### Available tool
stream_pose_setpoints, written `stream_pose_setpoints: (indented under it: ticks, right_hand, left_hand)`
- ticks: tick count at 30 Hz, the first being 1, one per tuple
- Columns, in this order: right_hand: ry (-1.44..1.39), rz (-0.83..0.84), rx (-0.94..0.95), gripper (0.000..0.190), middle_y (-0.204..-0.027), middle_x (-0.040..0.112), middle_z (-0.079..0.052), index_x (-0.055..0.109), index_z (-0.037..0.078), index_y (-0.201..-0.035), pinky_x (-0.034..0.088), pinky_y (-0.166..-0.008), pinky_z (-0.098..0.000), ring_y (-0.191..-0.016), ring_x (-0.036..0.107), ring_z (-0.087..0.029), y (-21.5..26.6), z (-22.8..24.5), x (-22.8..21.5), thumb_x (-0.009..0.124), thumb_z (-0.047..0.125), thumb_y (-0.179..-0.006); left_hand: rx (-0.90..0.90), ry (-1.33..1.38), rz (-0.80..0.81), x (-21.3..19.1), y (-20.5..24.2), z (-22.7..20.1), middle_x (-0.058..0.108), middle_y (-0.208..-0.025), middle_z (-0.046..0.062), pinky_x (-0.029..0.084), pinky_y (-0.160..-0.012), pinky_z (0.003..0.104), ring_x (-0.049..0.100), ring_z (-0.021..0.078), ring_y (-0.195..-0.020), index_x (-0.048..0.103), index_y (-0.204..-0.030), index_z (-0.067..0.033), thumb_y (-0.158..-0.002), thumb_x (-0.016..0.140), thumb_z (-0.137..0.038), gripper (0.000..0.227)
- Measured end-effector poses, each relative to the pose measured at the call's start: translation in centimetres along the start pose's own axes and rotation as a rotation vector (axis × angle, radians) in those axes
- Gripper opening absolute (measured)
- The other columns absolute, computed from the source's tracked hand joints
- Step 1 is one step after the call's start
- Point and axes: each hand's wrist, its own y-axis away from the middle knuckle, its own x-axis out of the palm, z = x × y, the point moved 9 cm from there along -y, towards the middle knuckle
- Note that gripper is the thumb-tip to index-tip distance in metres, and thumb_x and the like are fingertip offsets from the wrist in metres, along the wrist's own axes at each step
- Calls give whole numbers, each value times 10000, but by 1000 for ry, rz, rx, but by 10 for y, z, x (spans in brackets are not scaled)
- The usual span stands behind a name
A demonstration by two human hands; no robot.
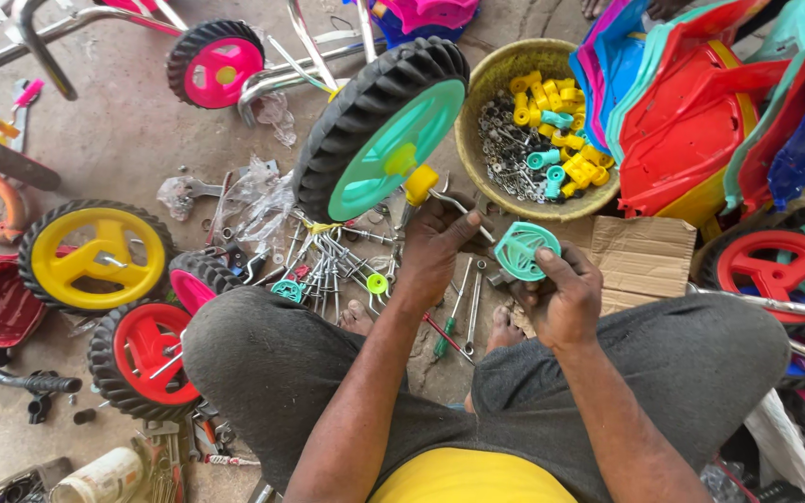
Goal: The person assembles a tricycle wheel by attaching a teal wheel to a metal frame using a red screwdriver. They then attach a teal plastic pedal to the wheel axle.
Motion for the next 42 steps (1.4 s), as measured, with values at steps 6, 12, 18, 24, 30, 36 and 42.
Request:
stream_pose_setpoints:
  ticks: [6, 12, 18, 24, 30, 36, 42]
  right_hand:
    - [10, 8, 47, 226, -822, 684, -55, 677, -2, -1080, 481, -506, -265, -645, 609, -110, -3, -7, 6, 723, 181, -954]
    - [273, 0, 46, 249, -779, 696, -70, 688, -6, -1040, 525, -470, -262, -582, 628, -115, 3, -4, 7, 721, 208, -918]
    - [768, -78, -456, 201, -806, 694, -62, 702, 2, -1041, 538, -472, -226, -588, 652, -89, 26, 21, 40, 720, 183, -954]
    - [921, 6, -529, 189, -819, 674, -15, 731, -10, -1033, 480, -613, -294, -699, 601, -97, 4, 25, 74, 776, 154, -952]
    - [655, 128, -202, 286, -859, 675, 43, 725, 33, -1122, 501, -635, -250, -718, 596, -72, -25, 7, 66, 729, 278, -973]
    - [37, -170, 59, 363, -822, 652, -31, 695, 34, -1030, 459, -521, -237, -607, 562, -118, -34, 14, -11, 521, 351, -1066]
    - [-115, -279, 172, 255, -1030, 710, -172, 663, -37, -1069, 659, -793, -306, -891, 752, -257, -40, -2, -40, 474, -105, -912]
  left_hand:
    - [6, -10, -5, 1, 4, -4, 722, -947, 94, 634, -735, 363, 730, 199, -813, 625, -1144, -1, -957, 749, -170, 281]
    - [53, -66, -41, 10, 9, -20, 718, -934, 88, 605, -737, 326, 714, 172, -839, 555, -1324, -34, -937, 718, -114, 427]
    - [52, -107, 21, 12, 12, -25, 759, -1013, 85, 608, -830, 321, 744, 166, -908, 581, -1401, -24, -1064, 545, -259, 413]
    - [171, -108, -63, 3, 12, -23, 697, -1227, 97, 565, -895, 330, 667, 153, -1069, 587, -1413, 15, -1099, 533, -250, 415]
    - [90, 1, -119, -1, 28, 4, 713, -1150, 102, 609, -829, 353, 714, 179, -975, 601, -1313, 5, -1021, 578, -254, 390]
    - [0, 85, -125, -1, 19, 29, 738, -998, 106, 623, -814, 369, 732, 173, -863, 644, -1110, 74, -967, 718, -151, 276]
    - [101, 145, -212, 1, 15, 10, 719, -984, 118, 637, -759, 352, 728, 184, -846, 604, -1110, 39, -950, 746, -132, 274]
